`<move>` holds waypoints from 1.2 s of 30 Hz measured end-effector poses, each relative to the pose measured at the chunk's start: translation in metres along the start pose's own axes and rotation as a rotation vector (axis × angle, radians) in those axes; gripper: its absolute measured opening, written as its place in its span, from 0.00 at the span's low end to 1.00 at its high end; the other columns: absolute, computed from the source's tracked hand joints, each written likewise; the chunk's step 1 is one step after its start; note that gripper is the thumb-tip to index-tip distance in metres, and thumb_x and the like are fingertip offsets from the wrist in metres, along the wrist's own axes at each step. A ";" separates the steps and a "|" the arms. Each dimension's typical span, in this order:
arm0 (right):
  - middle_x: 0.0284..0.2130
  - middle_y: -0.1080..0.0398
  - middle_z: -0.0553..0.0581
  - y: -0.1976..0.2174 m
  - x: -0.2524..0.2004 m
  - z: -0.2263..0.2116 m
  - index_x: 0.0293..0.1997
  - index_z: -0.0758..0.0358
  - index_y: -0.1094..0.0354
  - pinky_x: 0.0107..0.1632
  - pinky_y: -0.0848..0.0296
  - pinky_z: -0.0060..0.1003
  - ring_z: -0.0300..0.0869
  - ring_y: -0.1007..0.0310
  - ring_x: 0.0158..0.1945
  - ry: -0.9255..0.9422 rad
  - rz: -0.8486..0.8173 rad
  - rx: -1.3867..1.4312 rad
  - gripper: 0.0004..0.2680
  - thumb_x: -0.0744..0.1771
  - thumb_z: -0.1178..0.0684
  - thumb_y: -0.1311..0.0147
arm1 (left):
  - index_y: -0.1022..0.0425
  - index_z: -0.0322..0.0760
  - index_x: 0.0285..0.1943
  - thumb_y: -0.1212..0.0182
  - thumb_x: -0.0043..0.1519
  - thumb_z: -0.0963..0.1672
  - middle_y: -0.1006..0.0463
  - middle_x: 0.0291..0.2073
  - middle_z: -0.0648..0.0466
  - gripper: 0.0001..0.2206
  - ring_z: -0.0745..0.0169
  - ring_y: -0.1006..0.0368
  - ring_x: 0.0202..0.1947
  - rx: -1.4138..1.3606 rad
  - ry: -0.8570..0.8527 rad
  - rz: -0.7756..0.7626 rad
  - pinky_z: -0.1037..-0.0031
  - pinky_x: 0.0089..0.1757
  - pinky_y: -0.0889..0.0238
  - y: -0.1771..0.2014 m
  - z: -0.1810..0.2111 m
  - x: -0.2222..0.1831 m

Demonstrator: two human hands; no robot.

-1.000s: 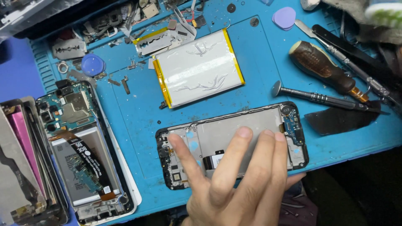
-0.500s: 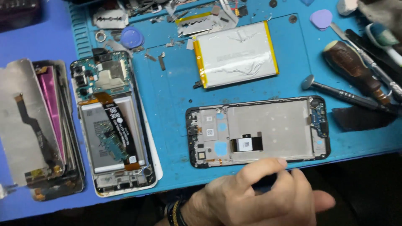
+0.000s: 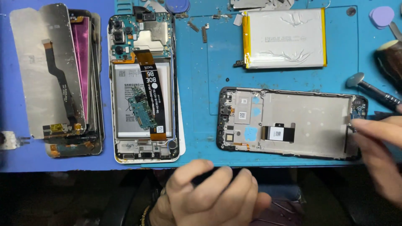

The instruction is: The person removes a battery from a disassembled smartphone using a metal spudger and places it on the workbench. They then use a small brush to clean the interior of the phone's chassis. Finally, the person picks up a separate smartphone with a cracked screen and uses a plastic pry tool to work along the edges of the device.

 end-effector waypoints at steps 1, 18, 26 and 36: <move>0.47 0.30 0.62 0.010 0.018 -0.032 0.71 0.69 0.41 0.57 0.27 0.41 0.45 0.26 0.40 0.002 0.001 0.000 0.21 0.66 0.62 0.53 | 0.20 0.54 0.38 0.43 0.71 0.51 0.21 0.41 0.71 0.10 0.79 0.33 0.44 0.002 0.000 0.001 0.78 0.45 0.35 0.005 -0.002 0.004; 0.57 0.25 0.60 0.009 0.054 -0.240 0.61 0.59 0.25 0.35 0.23 0.46 0.48 0.26 0.40 0.935 -0.073 -0.895 0.20 0.61 0.66 0.41 | 0.14 0.47 0.48 0.38 0.72 0.44 0.15 0.48 0.60 0.06 0.75 0.30 0.49 -0.023 -0.091 0.028 0.78 0.49 0.48 0.014 -0.026 0.010; 0.61 0.27 0.66 -0.002 0.042 -0.218 0.65 0.67 0.26 0.36 0.18 0.45 0.53 0.25 0.43 0.978 -0.091 -0.971 0.22 0.62 0.72 0.41 | 0.19 0.44 0.49 0.35 0.74 0.43 0.12 0.54 0.55 0.01 0.69 0.16 0.56 -0.059 -0.022 0.008 0.73 0.63 0.37 0.008 -0.032 0.006; 0.67 0.37 0.58 -0.008 0.010 -0.137 0.66 0.55 0.35 0.45 0.22 0.42 0.47 0.23 0.48 0.406 -0.074 -0.740 0.22 0.64 0.62 0.40 | 0.19 0.50 0.49 0.30 0.74 0.43 0.15 0.55 0.61 0.03 0.75 0.19 0.56 -0.077 0.037 0.005 0.72 0.59 0.40 0.004 -0.037 0.004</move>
Point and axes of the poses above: each hand's wrist, its own x-axis towards the middle knuckle, its own y-axis out of the back of the hand, z = x × y, the point moved 8 cm from there along x, towards the middle knuckle
